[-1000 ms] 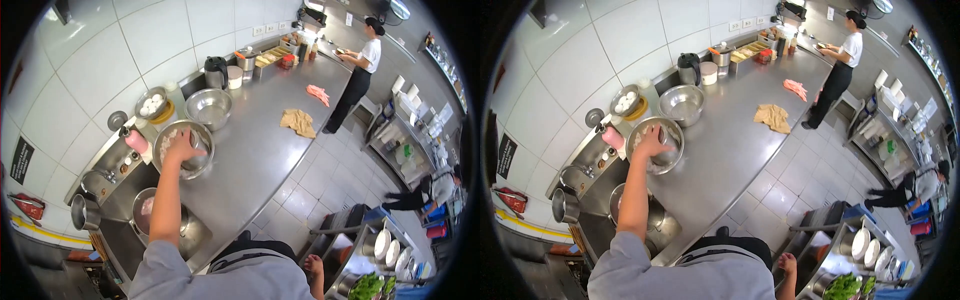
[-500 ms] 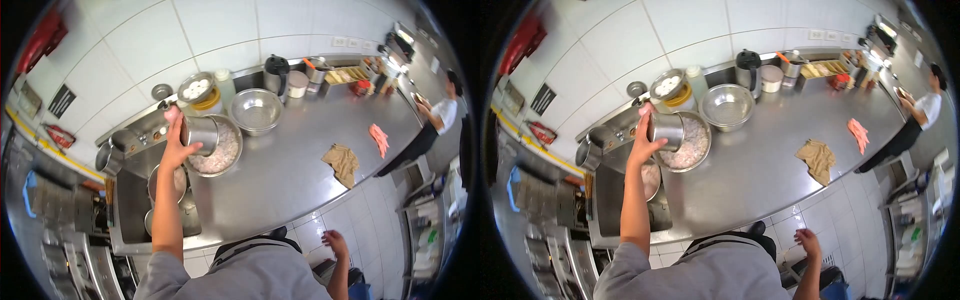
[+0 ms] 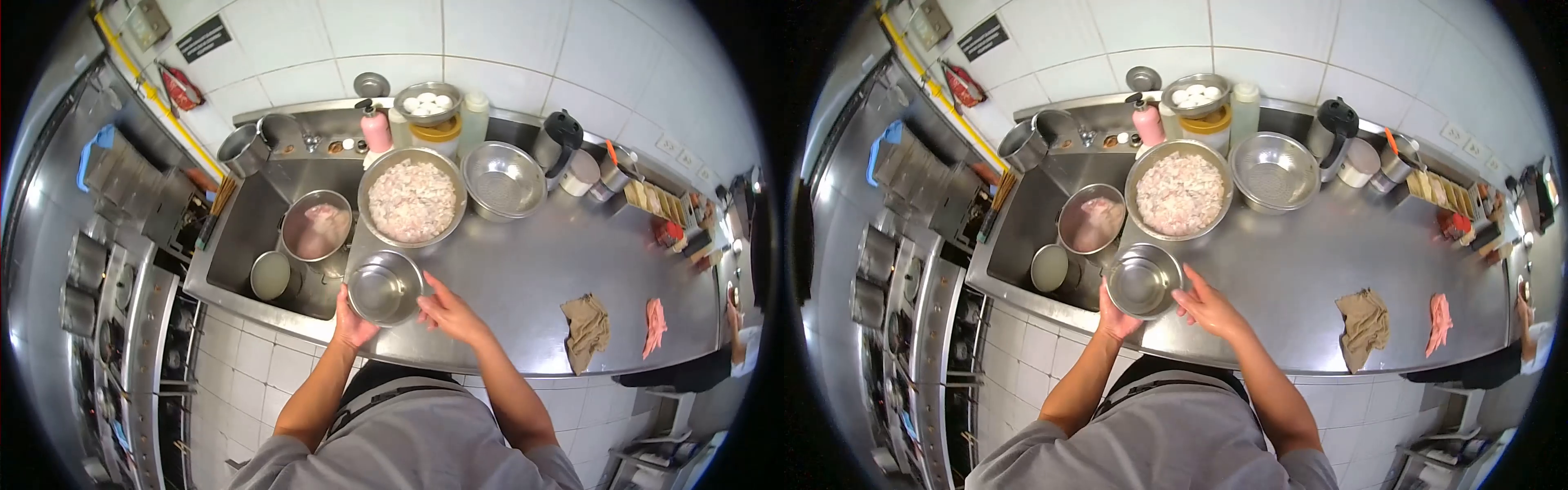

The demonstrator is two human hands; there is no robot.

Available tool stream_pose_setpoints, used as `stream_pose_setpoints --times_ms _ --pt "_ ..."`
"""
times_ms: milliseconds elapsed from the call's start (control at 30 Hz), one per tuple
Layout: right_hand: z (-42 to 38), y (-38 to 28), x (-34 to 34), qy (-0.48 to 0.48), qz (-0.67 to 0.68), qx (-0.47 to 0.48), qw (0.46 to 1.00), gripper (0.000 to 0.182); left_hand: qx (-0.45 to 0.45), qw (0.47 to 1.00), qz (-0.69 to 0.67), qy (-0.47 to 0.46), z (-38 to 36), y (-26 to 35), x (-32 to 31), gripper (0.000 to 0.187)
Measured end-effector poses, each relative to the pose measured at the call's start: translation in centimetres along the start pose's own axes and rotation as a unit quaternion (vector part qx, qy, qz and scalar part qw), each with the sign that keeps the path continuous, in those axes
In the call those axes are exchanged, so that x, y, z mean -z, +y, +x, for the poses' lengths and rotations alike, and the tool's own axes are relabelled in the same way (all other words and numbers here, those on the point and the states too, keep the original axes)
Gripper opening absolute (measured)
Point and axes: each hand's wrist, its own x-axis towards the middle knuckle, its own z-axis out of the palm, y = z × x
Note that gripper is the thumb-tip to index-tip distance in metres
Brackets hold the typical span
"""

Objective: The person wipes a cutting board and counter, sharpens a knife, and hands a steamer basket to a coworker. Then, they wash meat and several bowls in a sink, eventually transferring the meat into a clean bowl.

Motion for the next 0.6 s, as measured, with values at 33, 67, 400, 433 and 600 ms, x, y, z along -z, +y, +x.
stream_pose_setpoints --times_ms 33,67,400,433,600 --pt "0.7 -0.3 -0.9 -0.001 -0.003 -0.047 0.999 0.05 -0.002 1.0 0.003 -0.002 -0.1 -0.6 0.9 0.073" --pt "1.1 0.3 -1.4 -0.002 -0.006 -0.05 0.999 0.05 -0.002 1.0 -0.002 -0.001 0.3 -0.9 3.1 0.073" --pt "7.3 4.1 -0.6 0.033 -0.072 -0.142 0.987 0.047 -0.112 0.908 0.375 0.151 1.9 5.4 6.5 0.026" --pt "8.0 3.5 0.0 0.018 -0.089 -0.164 0.982 0.053 -0.095 0.909 0.374 0.157 1.9 6.0 5.6 0.021" --pt "16.0 -0.7 2.1 0.249 -0.371 0.075 0.892 0.068 -0.215 0.833 0.508 0.028 6.3 8.1 9.3 0.021"
